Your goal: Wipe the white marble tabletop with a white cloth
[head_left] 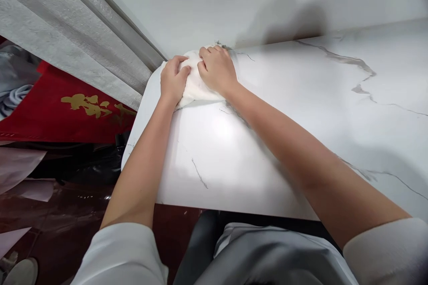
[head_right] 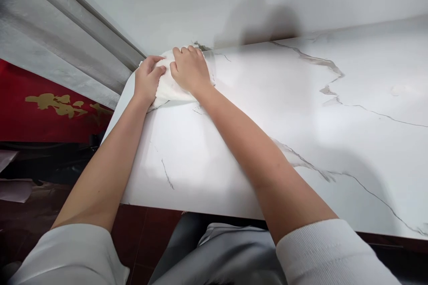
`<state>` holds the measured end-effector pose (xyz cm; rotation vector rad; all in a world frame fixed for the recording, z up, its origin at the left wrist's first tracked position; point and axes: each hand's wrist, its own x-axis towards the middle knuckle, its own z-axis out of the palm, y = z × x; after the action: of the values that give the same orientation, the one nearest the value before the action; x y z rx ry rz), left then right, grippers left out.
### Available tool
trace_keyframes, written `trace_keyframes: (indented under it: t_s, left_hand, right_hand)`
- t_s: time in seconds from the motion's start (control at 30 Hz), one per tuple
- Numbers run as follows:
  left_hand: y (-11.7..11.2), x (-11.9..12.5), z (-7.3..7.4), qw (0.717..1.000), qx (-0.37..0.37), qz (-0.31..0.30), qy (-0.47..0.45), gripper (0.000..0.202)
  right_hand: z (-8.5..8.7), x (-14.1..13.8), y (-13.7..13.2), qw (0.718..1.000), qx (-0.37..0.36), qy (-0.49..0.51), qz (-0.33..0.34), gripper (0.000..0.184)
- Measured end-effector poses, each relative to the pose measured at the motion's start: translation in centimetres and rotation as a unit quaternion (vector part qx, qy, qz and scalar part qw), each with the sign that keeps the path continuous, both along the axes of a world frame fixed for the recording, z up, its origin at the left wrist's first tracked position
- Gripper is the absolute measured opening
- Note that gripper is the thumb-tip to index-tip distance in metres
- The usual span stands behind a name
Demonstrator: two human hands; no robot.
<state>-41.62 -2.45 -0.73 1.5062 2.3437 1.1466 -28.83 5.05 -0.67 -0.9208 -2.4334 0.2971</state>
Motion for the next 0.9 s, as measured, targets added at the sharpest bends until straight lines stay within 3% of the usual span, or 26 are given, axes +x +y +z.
trace_keyframes:
  t_s: [0.23, 0.37, 0.47, 0.73, 0.8, 0.9]
  left_hand:
    - [3.0, -1.8, 0.0, 1.000, -0.017, 0.006, 0.020, 0.038]
    - [3.9, -2.7, -0.1, 0.999, -0.026, -0.006, 0.020, 0.037]
    - [4.1, -2.9, -0.1, 1.000, -0.019, 0.000, 0.016, 0.025]
    - [3.5, -2.0, -0.1, 0.999, -0.039, 0.007, 0.031, 0.035]
    - [2.8, -1.7, -0.2, 0.998, -0.045, 0.006, 0.032, 0.033]
    - [1.4, -1.5, -0.4, 0.999, -0.035, -0.016, 0.038, 0.038]
  right_hand:
    - [-2.3, -3.4, 4.7, 0.997, 0.007, 0.075, 0.003, 0.048]
    - [-3.1, -4.5, 5.9, 0.994, 0.009, 0.112, -0.010, 0.058]
    - [-2.7, -4.4, 5.6, 0.993, 0.004, 0.117, -0.015, 0.058]
    - [-0.3, -1.8, 2.4, 0.999, 0.027, -0.020, -0.021, 0.036]
    - [-0.5, -1.7, 2.0, 0.999, 0.042, -0.012, -0.014, 0.041]
    - [-1.5, -1.9, 1.3, 0.999, 0.042, 0.027, -0.010, 0.064]
